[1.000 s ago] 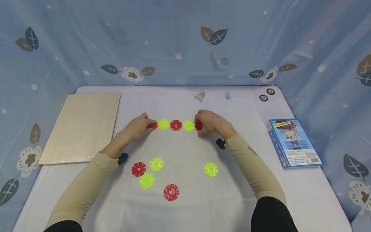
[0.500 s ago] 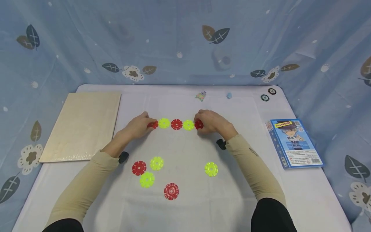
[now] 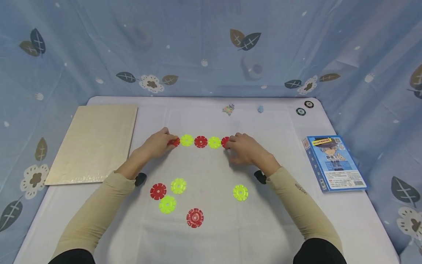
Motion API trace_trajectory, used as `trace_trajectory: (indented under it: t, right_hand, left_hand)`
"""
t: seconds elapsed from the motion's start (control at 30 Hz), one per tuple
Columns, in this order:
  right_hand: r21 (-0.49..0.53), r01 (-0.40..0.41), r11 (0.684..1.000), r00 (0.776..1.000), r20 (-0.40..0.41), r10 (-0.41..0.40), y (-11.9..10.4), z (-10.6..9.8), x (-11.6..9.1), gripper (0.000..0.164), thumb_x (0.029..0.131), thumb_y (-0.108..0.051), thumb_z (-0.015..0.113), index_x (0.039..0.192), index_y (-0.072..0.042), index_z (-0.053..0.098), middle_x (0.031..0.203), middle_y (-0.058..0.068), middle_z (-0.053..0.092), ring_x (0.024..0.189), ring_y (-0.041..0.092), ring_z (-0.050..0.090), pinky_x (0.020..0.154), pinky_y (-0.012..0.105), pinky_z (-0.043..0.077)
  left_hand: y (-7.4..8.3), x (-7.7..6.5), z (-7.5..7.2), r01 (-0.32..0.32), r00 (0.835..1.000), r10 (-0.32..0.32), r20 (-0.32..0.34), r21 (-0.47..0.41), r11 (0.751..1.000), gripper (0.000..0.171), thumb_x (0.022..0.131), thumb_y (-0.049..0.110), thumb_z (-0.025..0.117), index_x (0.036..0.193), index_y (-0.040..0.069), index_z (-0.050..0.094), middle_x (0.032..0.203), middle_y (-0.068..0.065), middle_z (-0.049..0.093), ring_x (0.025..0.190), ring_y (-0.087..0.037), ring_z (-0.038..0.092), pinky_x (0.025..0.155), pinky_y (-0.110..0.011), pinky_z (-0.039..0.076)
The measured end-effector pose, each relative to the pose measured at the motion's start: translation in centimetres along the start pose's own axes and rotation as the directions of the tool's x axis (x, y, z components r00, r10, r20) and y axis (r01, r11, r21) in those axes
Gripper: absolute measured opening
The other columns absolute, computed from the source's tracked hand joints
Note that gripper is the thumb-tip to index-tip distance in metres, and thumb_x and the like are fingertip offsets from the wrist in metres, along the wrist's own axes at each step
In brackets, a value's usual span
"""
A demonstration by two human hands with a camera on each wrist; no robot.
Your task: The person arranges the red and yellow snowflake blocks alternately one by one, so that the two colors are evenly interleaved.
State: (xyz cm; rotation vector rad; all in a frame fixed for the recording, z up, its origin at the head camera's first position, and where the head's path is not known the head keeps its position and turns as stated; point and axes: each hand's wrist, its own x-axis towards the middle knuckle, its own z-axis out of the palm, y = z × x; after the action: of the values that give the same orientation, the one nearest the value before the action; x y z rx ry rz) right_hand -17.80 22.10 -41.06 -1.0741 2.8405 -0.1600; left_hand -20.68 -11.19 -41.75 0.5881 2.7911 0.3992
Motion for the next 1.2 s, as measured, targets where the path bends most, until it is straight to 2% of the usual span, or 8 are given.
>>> trace_trajectory:
  t: [0.17,0.37,0.5,0.6,0.73,0.97,1.2]
  right_hand:
    - [0.06,0.027,0.998,0.999,0.02,-0.029,-1.6,0.4,-2.4,0.031,0.074,-0.028,0.079,0.103,-0.019,0.07,0.103,-0.002,0.066,0.091,0.019,0.06,0.083,0.039,0.051]
    - [0.116,0.058,0.991,0.987,0.14,-0.075,-4.0,0.6,-5.4,0.037,0.073,-0.036,0.08,0.107,-0.022,0.069,0.104,-0.007,0.065,0.083,0.008,0.059,0.079,0.034,0.05]
    - [0.095,0.016,0.995,0.969,0.244,-0.038,-5.5,0.4,-7.0,0.046,0.067,-0.041,0.083,0.108,-0.028,0.068,0.11,-0.007,0.062,0.085,0.011,0.056,0.079,0.036,0.049]
    - [0.074,-0.013,0.997,0.959,0.283,-0.008,-6.4,0.4,-7.7,0.05,0.063,-0.041,0.085,0.108,-0.03,0.066,0.113,-0.005,0.059,0.089,0.015,0.056,0.081,0.04,0.05]
    - [0.048,0.004,0.999,0.962,0.271,-0.017,-7.1,0.6,-8.0,0.052,0.062,-0.037,0.086,0.108,-0.027,0.064,0.11,-0.003,0.059,0.089,0.014,0.057,0.082,0.041,0.051]
    - [0.038,0.024,0.999,0.968,0.25,-0.033,-7.5,1.2,-7.9,0.05,0.061,-0.033,0.086,0.103,-0.02,0.061,0.101,-0.003,0.055,0.076,0.008,0.052,0.072,0.027,0.053]
    - [0.039,0.028,0.999,0.968,0.249,-0.037,-7.6,1.4,-8.1,0.052,0.062,-0.034,0.086,0.104,-0.02,0.059,0.104,-0.002,0.054,0.078,0.009,0.052,0.073,0.027,0.054]
  left_hand:
    - [0.0,0.0,0.0,0.005,1.0,-0.005,0.003,0.003,1.0,0.042,0.09,0.018,0.067,0.13,0.005,0.061,0.112,-0.016,0.057,0.093,-0.024,0.057,0.082,-0.036,0.051]
    - [0.0,0.0,0.0,0.006,1.0,-0.006,0.001,0.003,1.0,0.043,0.09,0.019,0.068,0.13,0.006,0.061,0.111,-0.016,0.057,0.091,-0.023,0.055,0.082,-0.035,0.051]
    - [0.0,0.0,0.1,0.003,1.0,-0.003,-0.001,0.004,1.0,0.042,0.09,0.018,0.068,0.13,0.006,0.061,0.111,-0.016,0.057,0.091,-0.023,0.055,0.082,-0.035,0.051]
    - [0.0,0.0,0.1,0.003,1.0,-0.003,-0.004,0.006,1.0,0.042,0.09,0.018,0.067,0.13,0.006,0.061,0.111,-0.016,0.057,0.091,-0.024,0.056,0.082,-0.035,0.051]
    - [0.0,0.0,0.1,0.004,1.0,-0.004,-0.005,0.008,1.0,0.042,0.091,0.018,0.067,0.131,0.006,0.061,0.111,-0.016,0.057,0.091,-0.023,0.056,0.082,-0.035,0.051]
    - [0.3,-0.2,-0.2,-0.001,1.0,0.001,-0.009,0.013,1.0,0.042,0.09,0.016,0.067,0.129,0.005,0.061,0.109,-0.016,0.057,0.089,-0.023,0.055,0.079,-0.034,0.05]
    - [0.4,-0.3,-0.2,0.002,1.0,-0.002,-0.008,0.013,1.0,0.041,0.09,0.017,0.067,0.13,0.005,0.061,0.109,-0.015,0.057,0.089,-0.023,0.054,0.079,-0.034,0.05]
